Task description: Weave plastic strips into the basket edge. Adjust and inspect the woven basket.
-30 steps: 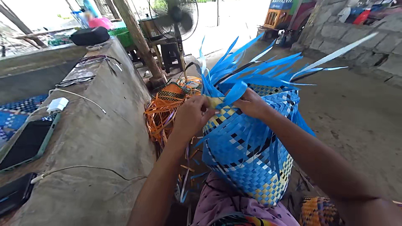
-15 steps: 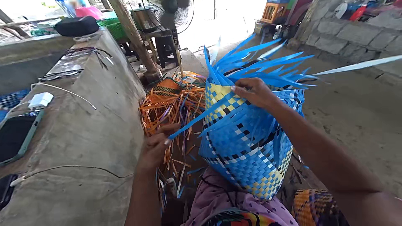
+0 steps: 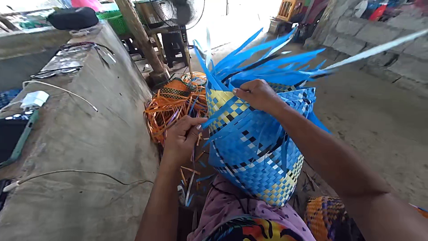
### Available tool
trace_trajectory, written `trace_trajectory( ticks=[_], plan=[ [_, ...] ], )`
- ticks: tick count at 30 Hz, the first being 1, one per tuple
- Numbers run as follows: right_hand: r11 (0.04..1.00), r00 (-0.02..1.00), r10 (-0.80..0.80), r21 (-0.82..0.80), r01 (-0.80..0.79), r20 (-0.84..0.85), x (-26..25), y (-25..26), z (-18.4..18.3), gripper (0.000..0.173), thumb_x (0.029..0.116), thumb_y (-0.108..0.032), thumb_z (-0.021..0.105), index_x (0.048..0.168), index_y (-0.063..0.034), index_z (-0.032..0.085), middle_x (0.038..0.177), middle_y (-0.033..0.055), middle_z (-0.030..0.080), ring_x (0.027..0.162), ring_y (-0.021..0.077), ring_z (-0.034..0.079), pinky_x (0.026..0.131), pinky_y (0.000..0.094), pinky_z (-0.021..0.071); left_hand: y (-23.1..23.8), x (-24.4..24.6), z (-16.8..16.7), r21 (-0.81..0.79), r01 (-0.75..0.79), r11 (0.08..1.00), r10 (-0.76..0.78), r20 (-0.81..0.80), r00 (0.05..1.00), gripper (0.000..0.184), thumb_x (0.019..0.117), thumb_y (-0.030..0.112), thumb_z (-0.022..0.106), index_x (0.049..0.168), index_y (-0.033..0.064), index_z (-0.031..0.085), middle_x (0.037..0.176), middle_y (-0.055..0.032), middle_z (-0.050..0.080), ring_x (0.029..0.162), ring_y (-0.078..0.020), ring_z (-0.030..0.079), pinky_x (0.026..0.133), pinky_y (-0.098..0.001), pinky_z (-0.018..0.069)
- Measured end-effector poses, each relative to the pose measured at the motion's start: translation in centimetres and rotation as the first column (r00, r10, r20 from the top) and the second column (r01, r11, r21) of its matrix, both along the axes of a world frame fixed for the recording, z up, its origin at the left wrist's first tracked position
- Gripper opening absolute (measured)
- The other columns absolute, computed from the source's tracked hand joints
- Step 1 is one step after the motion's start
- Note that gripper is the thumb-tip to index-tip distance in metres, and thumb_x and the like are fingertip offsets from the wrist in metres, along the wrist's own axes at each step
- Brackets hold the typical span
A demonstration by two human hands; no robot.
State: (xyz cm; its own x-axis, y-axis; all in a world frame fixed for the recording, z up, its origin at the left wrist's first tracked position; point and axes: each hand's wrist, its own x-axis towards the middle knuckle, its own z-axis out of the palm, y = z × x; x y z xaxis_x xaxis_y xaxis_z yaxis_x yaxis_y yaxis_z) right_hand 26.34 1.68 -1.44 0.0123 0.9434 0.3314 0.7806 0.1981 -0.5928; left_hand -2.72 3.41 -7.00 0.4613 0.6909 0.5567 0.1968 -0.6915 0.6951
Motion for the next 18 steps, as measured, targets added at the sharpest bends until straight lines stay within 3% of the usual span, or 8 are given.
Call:
trace_trajectory(
  ticks=[3,5,8,10,14,18],
  plan=[
    [1.000,0.998,-0.031,-0.001,0.031,0.061,-0.7,-0.1,0.4,0.048,0.1048,-0.038,0.053,0.068,-0.0076,0.059,0.063,0.0040,0.053,0.062,0.0205,0.054,0.059,0.0459,0.0414,0.8,0.7,1.3,0.135,0.003,0.991,0.011,-0.099,0.995,0.022,0.0969,0.017,0.062,0.112,0.0101,0.076,0.113,-0.0041,0.060,0.090,-0.0043,0.059,0.074,-0.0185,0.0518],
    [0.999,0.995,-0.033,0.012,0.032,0.094,-1.4,-0.4,0.6,0.048,0.1050,-0.037,0.052,0.069,-0.0069,0.060,0.063,0.0048,0.054,0.063,0.0219,0.055,0.059,0.0467,0.0421,1.1,1.9,2.1,0.240,0.026,0.970,0.002,-0.114,0.993,0.018,0.0962,0.013,0.064,0.106,0.0081,0.078,0.110,-0.0074,0.063,0.096,-0.0101,0.060,0.083,-0.0246,0.0521],
    [0.999,0.993,-0.029,0.033,0.025,0.112,-2.3,-0.5,0.6,0.048,0.1046,-0.038,0.052,0.069,-0.0063,0.061,0.064,0.0057,0.055,0.064,0.0230,0.057,0.059,0.0468,0.0429,1.3,3.8,3.0,0.302,0.062,0.951,-0.027,-0.118,0.993,0.010,0.0941,0.010,0.069,0.099,0.0070,0.077,0.097,-0.0056,0.068,0.084,-0.0085,0.065,0.075,-0.0229,0.0555],
    [0.999,0.993,-0.017,0.049,0.012,0.114,-2.4,-0.6,0.5,0.048,0.1046,-0.038,0.052,0.069,-0.0058,0.060,0.063,0.0058,0.054,0.063,0.0231,0.057,0.058,0.0465,0.0428,1.9,4.1,3.5,0.308,0.051,0.950,-0.012,-0.126,0.992,0.006,0.0918,0.007,0.071,0.096,0.0048,0.074,0.094,-0.0074,0.070,0.081,-0.0123,0.066,0.073,-0.0275,0.0564],
    [0.999,0.992,-0.015,0.042,0.010,0.121,-2.6,-0.6,0.5,0.050,0.1050,-0.038,0.051,0.068,-0.0061,0.059,0.062,0.0056,0.053,0.063,0.0226,0.056,0.058,0.0456,0.0427,3.3,3.6,4.4,0.300,-0.024,0.954,0.067,-0.131,0.989,0.006,0.0917,0.004,0.072,0.097,0.0032,0.074,0.098,-0.0111,0.071,0.084,-0.0180,0.068,0.076,-0.0348,0.0566],
    [0.999,0.991,-0.011,0.033,0.007,0.132,-3.4,-0.5,0.6,0.049,0.1048,-0.038,0.052,0.070,-0.0054,0.062,0.065,0.0067,0.057,0.066,0.0240,0.059,0.059,0.0469,0.0444,2.1,5.3,4.3,0.339,0.050,0.940,0.023,-0.208,0.978,0.004,0.0914,0.007,0.073,0.093,0.0046,0.075,0.097,-0.0113,0.070,0.086,-0.0213,0.069,0.078,-0.0377,0.0575]
  ],
)
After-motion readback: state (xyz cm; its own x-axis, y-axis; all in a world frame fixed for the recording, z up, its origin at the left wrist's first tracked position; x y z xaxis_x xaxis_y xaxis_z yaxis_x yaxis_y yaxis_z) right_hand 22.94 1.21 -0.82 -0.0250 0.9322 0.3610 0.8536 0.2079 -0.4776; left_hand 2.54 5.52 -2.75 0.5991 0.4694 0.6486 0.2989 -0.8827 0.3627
